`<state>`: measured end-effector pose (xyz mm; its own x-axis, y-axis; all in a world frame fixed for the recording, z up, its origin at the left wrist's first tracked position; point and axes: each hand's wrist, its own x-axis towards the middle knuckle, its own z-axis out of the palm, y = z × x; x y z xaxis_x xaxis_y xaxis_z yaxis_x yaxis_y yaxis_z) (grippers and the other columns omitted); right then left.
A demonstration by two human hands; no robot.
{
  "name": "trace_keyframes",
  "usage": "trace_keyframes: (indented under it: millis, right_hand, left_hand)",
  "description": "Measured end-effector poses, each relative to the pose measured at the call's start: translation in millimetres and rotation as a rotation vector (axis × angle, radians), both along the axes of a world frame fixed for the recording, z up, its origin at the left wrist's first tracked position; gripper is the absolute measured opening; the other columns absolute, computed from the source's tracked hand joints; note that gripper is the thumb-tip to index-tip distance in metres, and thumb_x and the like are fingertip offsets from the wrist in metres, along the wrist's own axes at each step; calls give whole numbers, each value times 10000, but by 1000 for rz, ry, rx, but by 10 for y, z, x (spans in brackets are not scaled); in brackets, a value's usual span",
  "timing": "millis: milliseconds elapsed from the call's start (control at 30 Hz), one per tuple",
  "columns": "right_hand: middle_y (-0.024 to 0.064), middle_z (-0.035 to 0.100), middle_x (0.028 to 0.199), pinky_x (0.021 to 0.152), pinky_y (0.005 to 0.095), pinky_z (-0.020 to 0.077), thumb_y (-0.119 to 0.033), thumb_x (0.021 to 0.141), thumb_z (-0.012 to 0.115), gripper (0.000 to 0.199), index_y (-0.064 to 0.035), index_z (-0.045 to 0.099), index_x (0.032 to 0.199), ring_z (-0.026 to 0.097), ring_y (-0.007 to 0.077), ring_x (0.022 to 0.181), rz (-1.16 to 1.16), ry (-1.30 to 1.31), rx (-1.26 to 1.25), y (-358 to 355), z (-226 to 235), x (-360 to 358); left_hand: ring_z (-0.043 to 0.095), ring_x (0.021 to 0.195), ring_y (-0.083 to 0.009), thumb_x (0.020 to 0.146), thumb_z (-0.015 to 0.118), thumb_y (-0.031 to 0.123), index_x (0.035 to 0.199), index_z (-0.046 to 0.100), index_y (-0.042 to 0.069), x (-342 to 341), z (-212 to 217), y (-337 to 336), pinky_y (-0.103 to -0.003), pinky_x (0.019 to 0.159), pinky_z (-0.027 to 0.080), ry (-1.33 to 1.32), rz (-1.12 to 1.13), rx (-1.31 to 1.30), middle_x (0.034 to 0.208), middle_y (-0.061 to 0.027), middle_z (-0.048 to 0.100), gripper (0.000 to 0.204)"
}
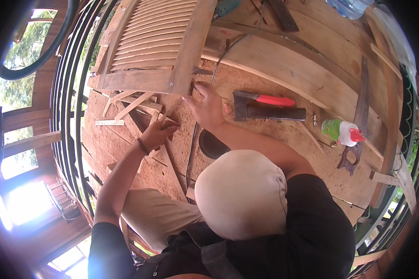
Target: The person sits on the floor and assembles a wooden structure by applying glue to small wooden pieces and attaching them to a larger frame. They use a hammer to secure the pieces and a saw to trim excess wood. The person also uses a chisel to smooth the edges of the wood.
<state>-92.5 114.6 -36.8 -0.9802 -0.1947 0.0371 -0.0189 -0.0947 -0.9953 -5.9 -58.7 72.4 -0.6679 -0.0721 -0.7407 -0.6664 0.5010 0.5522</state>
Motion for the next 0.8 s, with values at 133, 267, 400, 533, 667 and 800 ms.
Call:
trace_keyframes:
  millis: [133, 267, 400, 533, 667, 800]
  right_hand:
    - [233, 677, 1163, 939, 358, 509, -205, 889, 778, 455, 115, 651, 1187, 664, 296, 1085, 6, 34, -10, 28, 63, -78]
    - [205, 682, 1186, 946, 324, 512, -178, 911, 755, 447, 99, 634, 1241, 661, 243, 1102, 63, -83, -11, 153, 225, -40]
    - [159, 680, 1207, 942, 302, 520, -164, 933, 727, 581, 53, 502, 1424, 649, 197, 1117, 75, -62, -209, 136, -35, -73]
    - [151, 649, 1270, 932, 312, 533, -128, 956, 676, 693, 16, 341, 1545, 645, 179, 1115, 229, -178, -210, -37, -48, 61]
    - [147, 653, 1279, 924, 296, 542, -113, 964, 650, 625, 31, 396, 1516, 667, 172, 1057, 191, -92, -138, 164, 83, -123]
    - [124, 637, 1323, 957, 290, 526, -52, 951, 652, 511, 55, 513, 1431, 648, 145, 1100, 204, -118, -130, 149, 53, -140]
  left_hand:
    - [614, 735, -91, 985, 656, 267, 1199, 695, -21, -95, -6, 10, -265, 697, 504, 10, -16, -32, 814, -20, 664, 361]
    - [566, 619, -66, 990, 628, 295, 1223, 706, 54, -36, -73, -66, -237, 556, 467, 23, -1, -63, 765, 8, 643, 344]
    - [543, 535, -68, 992, 618, 306, 1234, 707, 71, 18, -183, -152, -240, 457, 449, 106, 6, -18, 733, 19, 623, 349]
    - [528, 488, -81, 991, 632, 313, 1216, 711, 61, 196, -211, -320, -260, 429, 438, -19, 37, -106, 724, 5, 625, 346]
    - [567, 512, -102, 975, 656, 389, 1122, 728, 49, -59, 7, -257, -277, 444, 462, 57, -79, -177, 736, -14, 667, 377]
    - [545, 554, -91, 973, 663, 396, 1126, 752, 77, -34, -64, -486, -266, 502, 459, 83, 57, -208, 760, -15, 684, 365]
